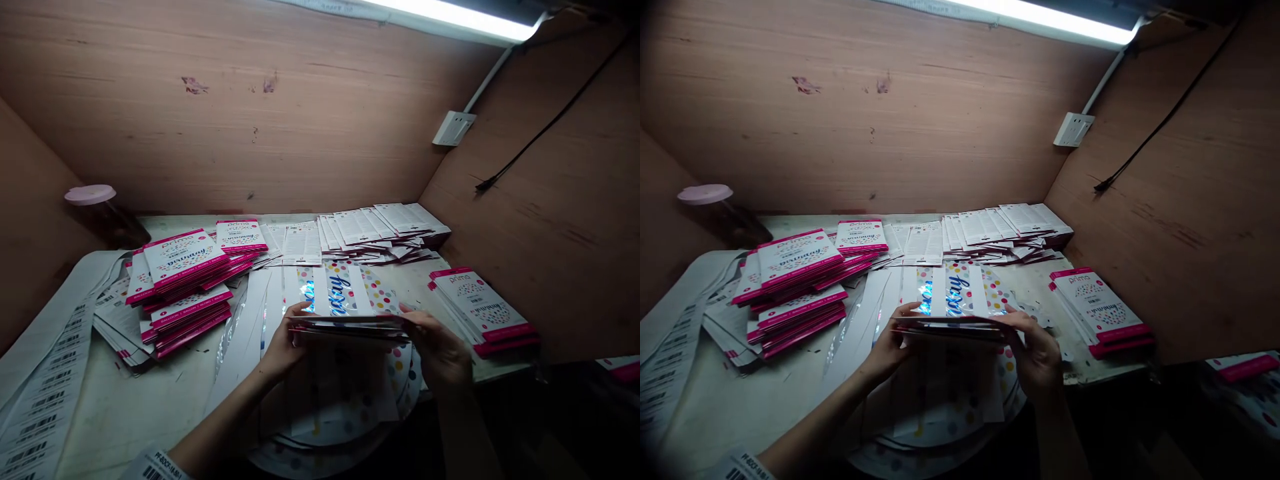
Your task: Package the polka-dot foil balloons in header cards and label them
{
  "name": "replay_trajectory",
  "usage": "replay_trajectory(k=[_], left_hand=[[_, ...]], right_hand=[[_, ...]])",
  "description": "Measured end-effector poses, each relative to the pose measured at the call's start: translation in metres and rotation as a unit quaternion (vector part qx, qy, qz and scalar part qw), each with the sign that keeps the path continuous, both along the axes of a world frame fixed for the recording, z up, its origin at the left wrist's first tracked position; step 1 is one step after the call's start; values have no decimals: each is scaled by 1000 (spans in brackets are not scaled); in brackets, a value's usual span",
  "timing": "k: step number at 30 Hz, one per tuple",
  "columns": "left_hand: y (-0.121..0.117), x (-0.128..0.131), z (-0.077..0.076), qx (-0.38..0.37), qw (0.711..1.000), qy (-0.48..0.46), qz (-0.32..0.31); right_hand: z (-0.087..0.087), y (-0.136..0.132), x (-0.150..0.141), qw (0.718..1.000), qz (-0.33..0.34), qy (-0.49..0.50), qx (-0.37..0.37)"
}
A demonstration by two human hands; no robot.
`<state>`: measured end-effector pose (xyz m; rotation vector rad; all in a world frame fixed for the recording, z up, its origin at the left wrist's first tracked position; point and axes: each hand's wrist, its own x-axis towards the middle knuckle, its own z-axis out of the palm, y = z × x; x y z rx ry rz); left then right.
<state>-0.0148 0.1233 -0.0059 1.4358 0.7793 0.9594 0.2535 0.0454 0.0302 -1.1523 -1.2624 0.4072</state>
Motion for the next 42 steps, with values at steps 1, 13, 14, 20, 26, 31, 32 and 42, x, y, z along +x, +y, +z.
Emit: replay_trajectory(k=[1,13,14,20,26,31,32,42], left_hand=[[1,0,-1,1,1000,-2,-9],[7,-2,-1,58,994,53,-72],[7,-3,0,60,994,51,-72],[3,-3,8,40,996,42,-64],[2,-1,9,37,996,42,-62],[0,0,-3,64,996,35,-59],[-1,0,-7,78,996,33,-35],[0,3,-16,83,993,3,-78]], right_hand=[[1,2,1,999,-27,32,16],[-20,80,61,948,89,-253,-174],[-12,109,62,939,51,-292,-173],[10,263,44,892,29,-407,-193],[16,232,44,889,9,-428,-163],[1,85,48,975,-105,-192,-33],[-6,54,44,989,-91,-112,-38],[-65,-38,-29,997,23,-68,23]])
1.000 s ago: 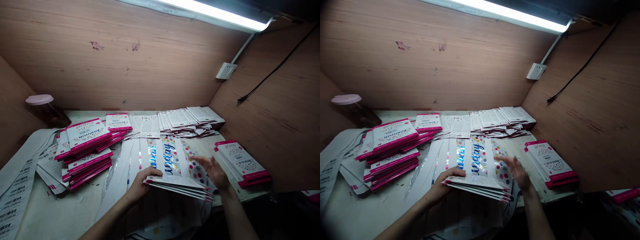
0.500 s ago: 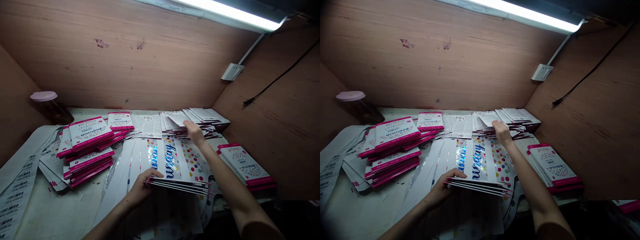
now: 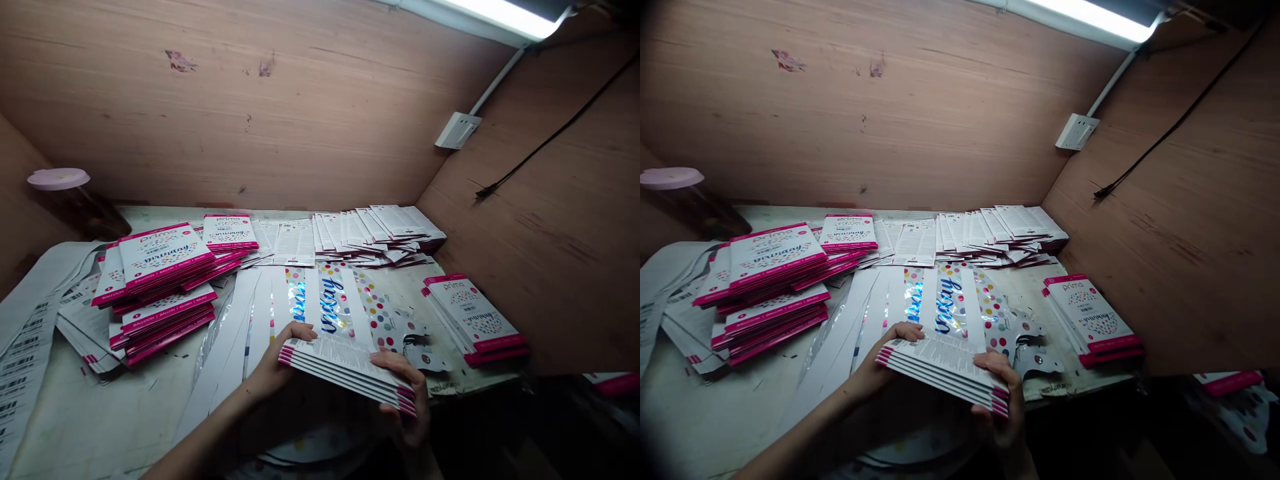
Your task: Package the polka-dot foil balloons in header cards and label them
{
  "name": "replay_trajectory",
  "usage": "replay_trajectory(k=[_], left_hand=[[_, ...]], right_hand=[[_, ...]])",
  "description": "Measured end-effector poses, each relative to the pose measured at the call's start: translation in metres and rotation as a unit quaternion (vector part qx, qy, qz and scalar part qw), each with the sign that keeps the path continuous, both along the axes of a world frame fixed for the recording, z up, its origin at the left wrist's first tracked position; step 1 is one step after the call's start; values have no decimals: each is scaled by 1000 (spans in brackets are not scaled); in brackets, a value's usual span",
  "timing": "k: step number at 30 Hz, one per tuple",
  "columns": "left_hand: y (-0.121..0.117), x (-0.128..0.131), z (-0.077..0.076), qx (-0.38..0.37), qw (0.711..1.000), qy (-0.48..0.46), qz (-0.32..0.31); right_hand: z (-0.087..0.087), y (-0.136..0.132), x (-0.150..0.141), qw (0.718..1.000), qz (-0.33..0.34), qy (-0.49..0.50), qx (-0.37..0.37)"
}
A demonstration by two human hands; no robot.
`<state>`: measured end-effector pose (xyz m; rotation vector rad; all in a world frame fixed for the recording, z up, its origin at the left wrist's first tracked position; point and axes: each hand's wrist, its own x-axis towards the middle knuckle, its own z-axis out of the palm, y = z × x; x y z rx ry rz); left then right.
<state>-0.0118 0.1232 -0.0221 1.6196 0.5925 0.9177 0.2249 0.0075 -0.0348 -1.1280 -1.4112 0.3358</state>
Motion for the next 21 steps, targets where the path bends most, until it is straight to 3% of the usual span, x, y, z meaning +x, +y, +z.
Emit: replay_trajectory(k=[4,8,11,13,15,18,21], left_hand=[[4,4,10,17,1000,-16,12],[7,27,37,-65,993,20,93],[10,50,49,-80,985,73,137],[12,63,45,1,972,153,179],[14,71,34,151,942,246,168],[17,79,13,318,882,347,31],[20,84,-6,352,843,406,-41]], right_hand=[[3,15,14,1000,15,-16,-20],[48,42,42,987,-28,96,-123],[75,75,68,938,50,198,-279],[76,95,83,898,96,201,-380],[63,109,93,881,86,175,-430],[39,115,99,889,30,121,-440],[30,116,101,901,-44,48,-430]])
